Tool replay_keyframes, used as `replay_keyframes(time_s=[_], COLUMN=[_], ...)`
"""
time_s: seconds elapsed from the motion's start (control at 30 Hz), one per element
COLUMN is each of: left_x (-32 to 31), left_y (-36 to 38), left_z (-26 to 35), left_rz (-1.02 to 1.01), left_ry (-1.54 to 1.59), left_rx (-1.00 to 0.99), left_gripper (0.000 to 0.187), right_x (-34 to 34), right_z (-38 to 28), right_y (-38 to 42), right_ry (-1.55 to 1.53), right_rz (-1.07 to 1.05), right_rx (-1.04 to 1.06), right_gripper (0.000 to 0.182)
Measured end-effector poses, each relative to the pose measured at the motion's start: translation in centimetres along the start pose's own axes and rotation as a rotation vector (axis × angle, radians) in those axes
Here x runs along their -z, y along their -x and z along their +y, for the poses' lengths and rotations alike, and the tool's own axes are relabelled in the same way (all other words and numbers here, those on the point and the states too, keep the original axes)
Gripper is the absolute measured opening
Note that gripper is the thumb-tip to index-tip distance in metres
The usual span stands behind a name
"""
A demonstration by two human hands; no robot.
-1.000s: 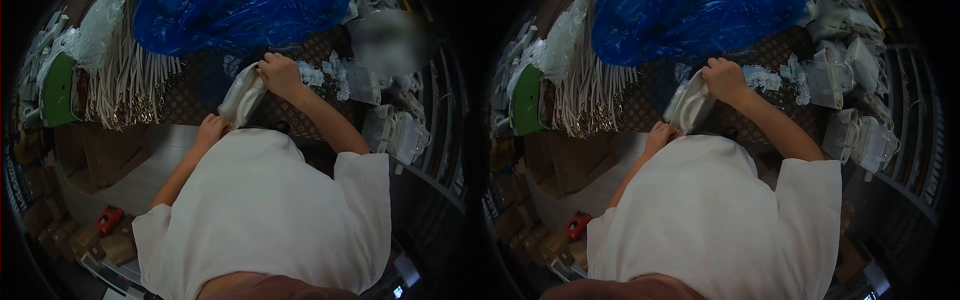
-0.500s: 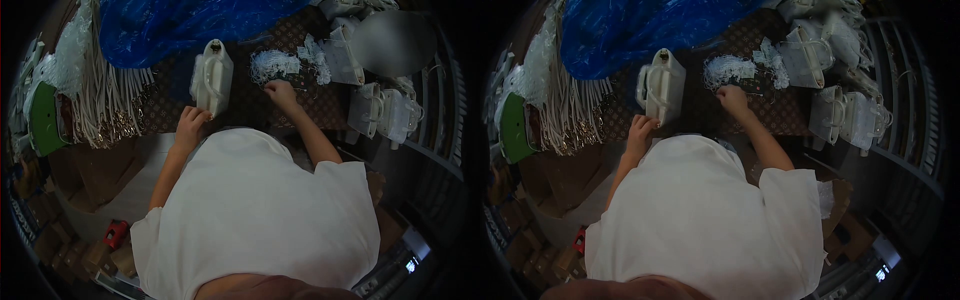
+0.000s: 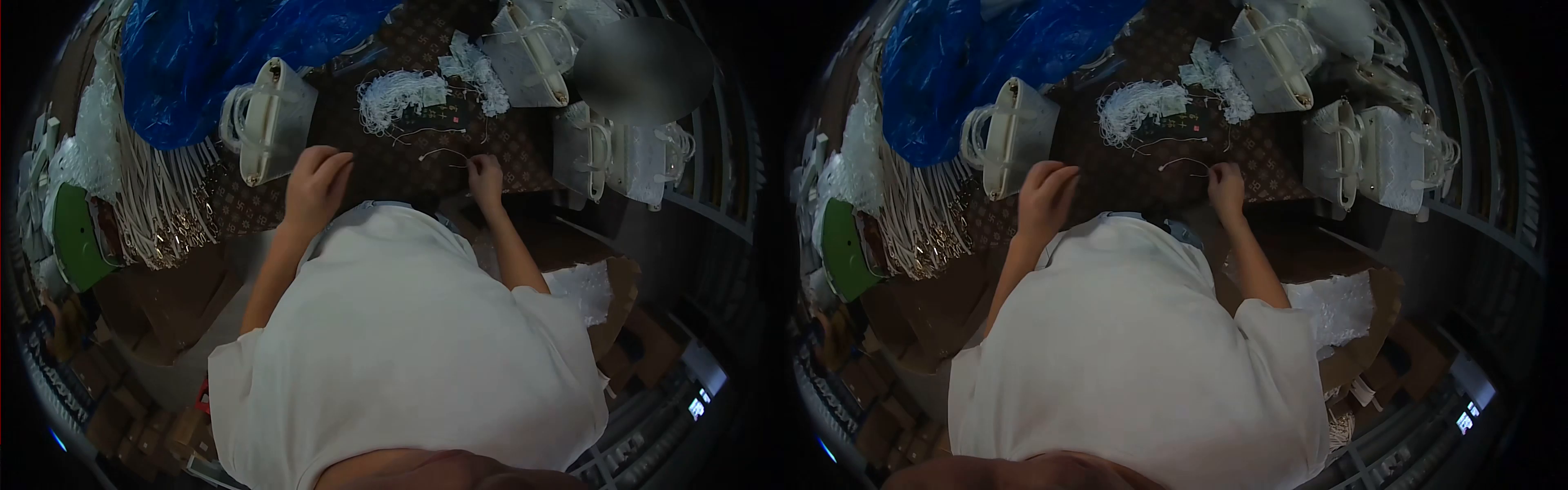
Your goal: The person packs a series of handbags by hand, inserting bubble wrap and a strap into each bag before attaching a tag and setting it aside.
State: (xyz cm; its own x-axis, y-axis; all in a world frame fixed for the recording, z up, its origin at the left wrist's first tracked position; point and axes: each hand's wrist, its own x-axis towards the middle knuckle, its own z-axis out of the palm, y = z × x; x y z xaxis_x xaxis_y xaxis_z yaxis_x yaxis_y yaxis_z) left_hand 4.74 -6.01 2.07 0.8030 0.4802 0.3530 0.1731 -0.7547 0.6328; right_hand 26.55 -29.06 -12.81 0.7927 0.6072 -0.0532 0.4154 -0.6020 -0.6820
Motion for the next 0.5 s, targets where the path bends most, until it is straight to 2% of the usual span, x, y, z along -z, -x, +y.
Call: replay_keyframes(time_s=[0.1,0.17,0.23,0.27,0.3,0.37,0.4,0.47,0.5], left_x=[-7.4,-11.5,-16.2,-18.2,-19.7,-21.9,-22.2,-22.6,-22.7], left_y=[-2.6,-5.1,-7.2,-8.3,-9.4,-11.1,-11.4,-12.4,-12.7], left_z=[-1.9,-2.1,-3.4,-3.8,-3.7,-3.5,-3.3,-2.8,-2.9], left_rz=[-0.195,-0.374,-0.411,-0.436,-0.449,-0.401,-0.411,-0.567,-0.577], left_ry=[0.130,0.082,0.056,0.025,0.031,-0.069,-0.067,-0.315,-0.315], left_rx=[-0.077,-0.118,-0.219,-0.309,-0.319,-0.379,-0.387,-0.253,-0.259], left_gripper=[0.011,0.012,0.015,0.018,0.018,0.031,0.031,0.042,0.042], right_x=[2.6,4.1,4.2,3.9,3.4,2.5,1.6,-0.1,-0.6], right_z=[1.7,2.0,1.8,1.5,1.0,-1.0,-1.5,-1.6,-1.2], right_y=[-0.2,-0.3,-0.8,-1.3,-1.7,-2.4,-2.6,-2.7,-2.6], right_ry=[0.167,0.234,0.435,0.366,0.297,0.183,0.181,0.233,0.228], right_rz=[0.023,0.030,0.125,0.120,0.115,0.022,0.029,-0.135,-0.131], right_rx=[-0.051,-0.077,0.125,0.194,0.262,0.341,0.329,0.435,0.425], right_gripper=[0.007,0.008,0.012,0.014,0.016,0.017,0.017,0.018,0.018])
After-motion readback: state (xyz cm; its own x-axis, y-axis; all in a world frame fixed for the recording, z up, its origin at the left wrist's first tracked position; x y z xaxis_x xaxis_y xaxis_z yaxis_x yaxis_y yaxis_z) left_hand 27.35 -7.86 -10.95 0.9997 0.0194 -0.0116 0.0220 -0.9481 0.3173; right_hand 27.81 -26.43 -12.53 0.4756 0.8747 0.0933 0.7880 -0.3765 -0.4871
